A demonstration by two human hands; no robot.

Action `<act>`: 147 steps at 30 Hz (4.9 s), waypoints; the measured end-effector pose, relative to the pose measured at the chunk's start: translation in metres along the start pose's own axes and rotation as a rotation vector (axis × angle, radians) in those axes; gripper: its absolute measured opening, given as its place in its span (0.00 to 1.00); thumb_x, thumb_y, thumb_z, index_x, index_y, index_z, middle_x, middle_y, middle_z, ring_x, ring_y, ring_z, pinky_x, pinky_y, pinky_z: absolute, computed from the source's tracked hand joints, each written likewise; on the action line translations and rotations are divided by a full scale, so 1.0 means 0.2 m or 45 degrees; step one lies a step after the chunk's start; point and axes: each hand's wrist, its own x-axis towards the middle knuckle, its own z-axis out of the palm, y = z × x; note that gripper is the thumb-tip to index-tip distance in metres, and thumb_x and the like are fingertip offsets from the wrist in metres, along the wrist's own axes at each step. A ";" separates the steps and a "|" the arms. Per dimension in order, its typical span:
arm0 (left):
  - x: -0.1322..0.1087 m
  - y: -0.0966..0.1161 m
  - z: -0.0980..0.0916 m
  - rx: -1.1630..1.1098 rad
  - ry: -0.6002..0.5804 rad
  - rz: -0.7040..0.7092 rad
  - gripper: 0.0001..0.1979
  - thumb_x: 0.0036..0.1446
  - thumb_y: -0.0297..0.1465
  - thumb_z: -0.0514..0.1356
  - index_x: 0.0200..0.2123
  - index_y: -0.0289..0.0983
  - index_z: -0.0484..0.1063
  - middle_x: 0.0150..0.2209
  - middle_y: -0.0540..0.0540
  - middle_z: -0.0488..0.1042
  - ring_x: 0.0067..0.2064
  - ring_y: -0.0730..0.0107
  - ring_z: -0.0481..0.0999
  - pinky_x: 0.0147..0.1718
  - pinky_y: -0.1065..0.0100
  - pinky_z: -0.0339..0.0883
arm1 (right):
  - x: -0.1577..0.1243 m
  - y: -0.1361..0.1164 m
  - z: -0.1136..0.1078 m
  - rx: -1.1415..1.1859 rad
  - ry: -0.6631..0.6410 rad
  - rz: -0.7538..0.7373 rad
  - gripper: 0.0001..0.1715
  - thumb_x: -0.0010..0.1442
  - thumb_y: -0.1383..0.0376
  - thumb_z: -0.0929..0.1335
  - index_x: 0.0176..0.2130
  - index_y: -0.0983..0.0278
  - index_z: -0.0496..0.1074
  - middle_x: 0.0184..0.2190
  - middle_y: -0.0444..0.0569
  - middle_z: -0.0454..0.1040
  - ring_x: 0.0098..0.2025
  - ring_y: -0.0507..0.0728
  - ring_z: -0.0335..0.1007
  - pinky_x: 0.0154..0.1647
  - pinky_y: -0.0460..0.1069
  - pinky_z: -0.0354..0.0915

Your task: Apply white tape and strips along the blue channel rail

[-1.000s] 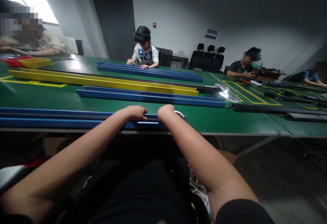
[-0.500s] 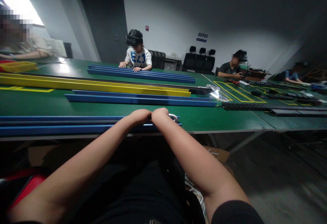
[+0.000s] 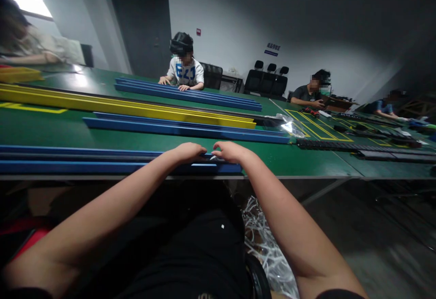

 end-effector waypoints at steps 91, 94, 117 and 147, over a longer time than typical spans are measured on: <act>0.04 0.04 0.03 -0.072 -0.037 -0.196 0.17 0.55 0.45 0.56 0.43 0.45 0.76 0.40 0.44 0.80 0.40 0.59 0.78 0.35 0.67 0.66 | -0.02 0.15 0.44 -0.147 0.522 0.343 0.25 0.60 0.43 0.62 0.48 0.54 0.72 0.37 0.47 0.78 0.37 0.59 0.71 0.35 0.50 0.60; 0.04 0.04 0.04 -0.069 -0.034 -0.194 0.18 0.55 0.45 0.55 0.43 0.45 0.76 0.41 0.43 0.80 0.40 0.59 0.78 0.35 0.67 0.66 | -0.02 0.15 0.44 -0.144 0.506 0.351 0.26 0.60 0.43 0.62 0.48 0.54 0.72 0.38 0.48 0.77 0.37 0.58 0.71 0.36 0.50 0.60; 0.06 0.03 0.04 -0.037 -0.079 -0.176 0.19 0.55 0.45 0.56 0.47 0.45 0.74 0.43 0.43 0.80 0.42 0.59 0.78 0.38 0.66 0.67 | -0.01 0.18 0.46 -0.059 0.716 0.373 0.25 0.65 0.54 0.60 0.59 0.57 0.63 0.49 0.50 0.75 0.44 0.59 0.72 0.45 0.51 0.64; 0.16 0.15 0.01 -0.040 -0.039 -0.118 0.16 0.53 0.45 0.58 0.40 0.43 0.76 0.39 0.43 0.80 0.40 0.59 0.78 0.34 0.67 0.66 | -0.05 0.20 0.44 0.082 0.652 0.134 0.18 0.58 0.64 0.65 0.48 0.60 0.71 0.38 0.46 0.76 0.39 0.54 0.68 0.40 0.47 0.60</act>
